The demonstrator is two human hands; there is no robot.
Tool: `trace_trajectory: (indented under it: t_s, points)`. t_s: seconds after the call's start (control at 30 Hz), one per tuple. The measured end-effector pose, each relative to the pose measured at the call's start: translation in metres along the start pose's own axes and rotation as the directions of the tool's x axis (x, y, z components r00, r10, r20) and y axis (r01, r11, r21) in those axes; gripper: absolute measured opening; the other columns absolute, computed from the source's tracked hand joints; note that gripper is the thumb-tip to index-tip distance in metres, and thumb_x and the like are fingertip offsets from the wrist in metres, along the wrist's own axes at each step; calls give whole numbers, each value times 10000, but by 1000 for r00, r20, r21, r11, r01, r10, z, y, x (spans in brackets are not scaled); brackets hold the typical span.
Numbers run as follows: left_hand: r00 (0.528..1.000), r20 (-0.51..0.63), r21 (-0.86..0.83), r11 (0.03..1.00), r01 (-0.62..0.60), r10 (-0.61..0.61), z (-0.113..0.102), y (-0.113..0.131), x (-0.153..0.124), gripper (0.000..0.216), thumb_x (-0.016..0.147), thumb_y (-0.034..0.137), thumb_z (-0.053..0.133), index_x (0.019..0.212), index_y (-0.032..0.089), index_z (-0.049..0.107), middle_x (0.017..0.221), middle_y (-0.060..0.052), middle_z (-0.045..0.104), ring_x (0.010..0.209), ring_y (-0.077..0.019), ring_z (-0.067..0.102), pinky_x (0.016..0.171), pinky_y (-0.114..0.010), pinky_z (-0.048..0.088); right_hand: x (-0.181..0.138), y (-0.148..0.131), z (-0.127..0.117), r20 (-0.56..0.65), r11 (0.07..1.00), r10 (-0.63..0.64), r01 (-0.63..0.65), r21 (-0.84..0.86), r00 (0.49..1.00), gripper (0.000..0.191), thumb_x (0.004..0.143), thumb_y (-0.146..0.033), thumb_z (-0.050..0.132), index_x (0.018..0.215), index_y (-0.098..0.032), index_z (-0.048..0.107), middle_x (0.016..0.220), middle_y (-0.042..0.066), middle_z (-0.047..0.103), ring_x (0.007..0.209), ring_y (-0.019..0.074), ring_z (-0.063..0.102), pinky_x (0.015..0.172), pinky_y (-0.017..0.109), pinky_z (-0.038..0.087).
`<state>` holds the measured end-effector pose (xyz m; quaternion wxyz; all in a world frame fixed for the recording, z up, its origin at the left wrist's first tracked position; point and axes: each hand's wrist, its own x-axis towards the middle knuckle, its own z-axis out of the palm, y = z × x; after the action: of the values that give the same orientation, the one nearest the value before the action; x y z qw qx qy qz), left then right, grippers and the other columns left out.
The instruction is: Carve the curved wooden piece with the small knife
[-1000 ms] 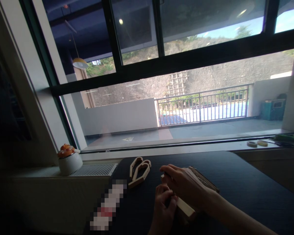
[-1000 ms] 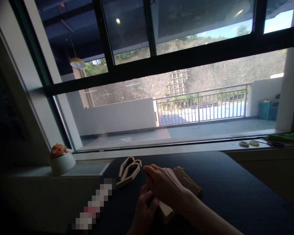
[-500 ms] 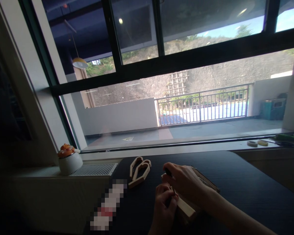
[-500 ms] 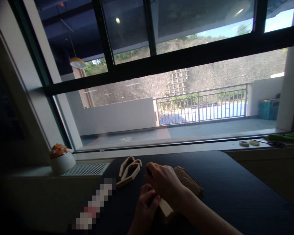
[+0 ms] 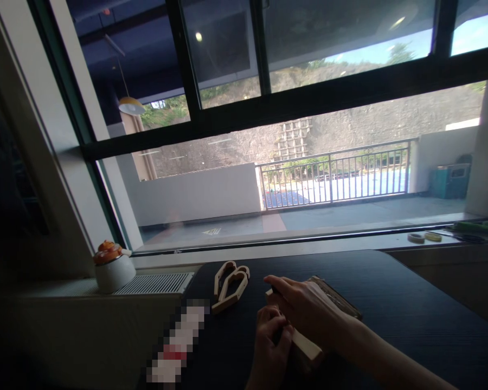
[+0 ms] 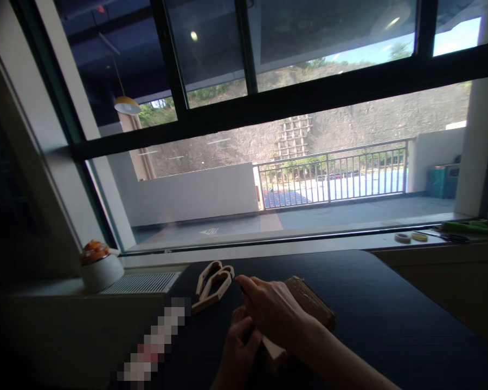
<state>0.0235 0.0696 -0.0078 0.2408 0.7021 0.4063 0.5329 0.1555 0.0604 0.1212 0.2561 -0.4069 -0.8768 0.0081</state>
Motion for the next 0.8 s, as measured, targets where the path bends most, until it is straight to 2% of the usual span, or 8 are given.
trace_trajectory:
  t_s: [0.07,0.17,0.23,0.3,0.43,0.6,0.7,0.8]
  points:
    - [1000,-13,-6,1000,-3,3,1,0,0,155,829,248,550,769,174,672,930,-83,571,963,-228,525,871,-344,443,2,4,4,-11,1000,13,-13,2,1000,313,901,-212,424,1201,-227,509,1017,30,688,760,163,660,540,228,333]
    - [1000,-23,-13,1000,-9,9,2,-1,-1,157,831,261,556,768,178,673,913,-78,573,947,-221,529,858,-334,449,5,9,9,-58,995,85,-88,-46,995,172,871,-290,504,1009,-216,577,870,17,705,705,178,655,518,239,291]
    - [1000,-29,-14,1000,-11,11,2,-2,-1,154,829,263,562,771,179,677,913,-78,573,948,-220,529,857,-331,450,5,11,12,-86,989,123,-129,-70,989,120,852,-319,534,888,-214,576,762,2,693,648,172,644,501,242,259]
    - [999,-32,-11,1000,-11,11,2,-2,-1,150,825,260,568,770,179,681,911,-77,574,947,-219,529,857,-329,450,6,11,13,-95,988,126,-134,-80,987,104,853,-311,527,848,-213,564,728,-5,685,621,162,635,493,243,239]
    - [999,-39,-6,1000,-22,22,2,-3,-2,138,817,254,578,776,178,685,897,-73,575,929,-215,536,852,-329,454,7,12,10,-81,990,111,-117,-77,991,111,876,-250,475,937,-222,563,779,0,697,623,155,634,488,244,231]
    - [999,-39,-6,1000,-1,0,4,-6,-3,147,826,262,566,787,182,683,928,-76,566,961,-215,532,883,-341,446,6,17,2,-10,985,152,-152,-76,988,207,900,-300,436,1048,-225,560,788,24,701,642,180,645,504,238,283]
    - [999,-46,-6,1000,-8,8,4,-5,-3,142,822,266,569,792,183,681,930,-79,569,958,-217,534,878,-345,452,3,17,0,-9,986,141,-141,-84,990,305,880,-266,444,1172,-246,525,889,44,706,733,200,663,557,244,338]
    - [999,-38,5,1000,2,-2,3,-4,-2,160,828,279,561,789,180,679,934,-84,566,964,-221,533,884,-351,452,1,15,-1,-16,992,115,-116,-50,993,343,875,-225,426,1202,-246,525,1024,69,680,842,205,658,624,248,381]
